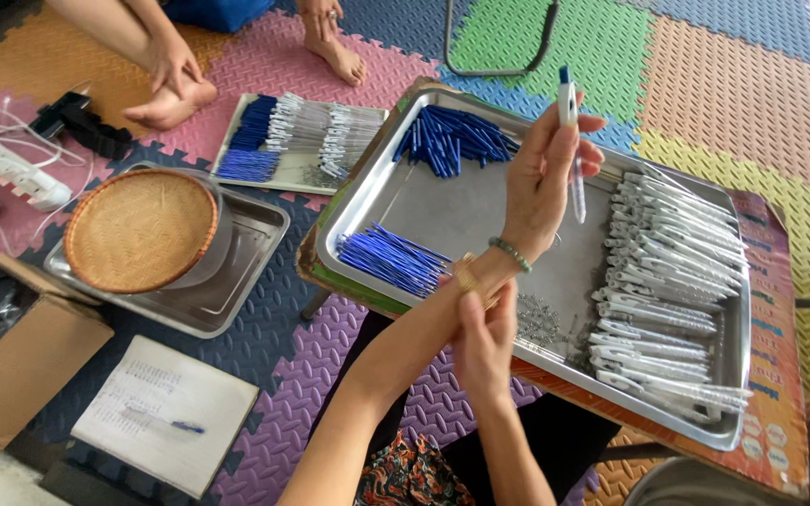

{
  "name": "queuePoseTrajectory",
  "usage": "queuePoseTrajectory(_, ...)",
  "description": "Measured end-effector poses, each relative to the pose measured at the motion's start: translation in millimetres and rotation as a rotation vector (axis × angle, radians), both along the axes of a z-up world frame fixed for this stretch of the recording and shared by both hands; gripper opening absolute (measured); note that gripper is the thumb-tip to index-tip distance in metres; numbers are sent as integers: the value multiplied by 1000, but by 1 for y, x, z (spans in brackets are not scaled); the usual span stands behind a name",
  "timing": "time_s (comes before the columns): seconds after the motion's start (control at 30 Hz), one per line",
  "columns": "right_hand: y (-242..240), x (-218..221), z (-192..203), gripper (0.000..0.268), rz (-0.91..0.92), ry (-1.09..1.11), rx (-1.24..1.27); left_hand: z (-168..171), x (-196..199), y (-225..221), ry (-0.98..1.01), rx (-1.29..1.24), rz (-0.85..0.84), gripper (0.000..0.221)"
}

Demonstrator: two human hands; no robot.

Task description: The person assembles ballpoint pens by hand, inserting blue ink cartridges into white pen barrels and attaching blue caps.

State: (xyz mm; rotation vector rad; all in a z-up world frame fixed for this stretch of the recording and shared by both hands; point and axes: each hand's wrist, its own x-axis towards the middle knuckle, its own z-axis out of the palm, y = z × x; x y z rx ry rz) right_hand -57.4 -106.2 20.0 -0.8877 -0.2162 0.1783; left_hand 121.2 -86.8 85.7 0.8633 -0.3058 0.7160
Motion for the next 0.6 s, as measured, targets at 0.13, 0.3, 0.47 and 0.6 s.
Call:
queuePoseTrajectory(0.13,-33,35,-24,79,-193,-190,93,-19,-18,-17,-24,-141,-108,39)
queuePoseTrajectory(0.3,-107,-11,17,100,-395,-495,-452,14,-115,6,18,353,-148,36)
queuePoseTrajectory(0.47,-198,-68,-39,46,-603,-453,-908,-43,-177,-48,-42,721,-317,33)
queuePoseTrajectory(0.6,-262,-119,-109,27,-808,-310,-1277,-65,-199,-89,-119,753,-502,23)
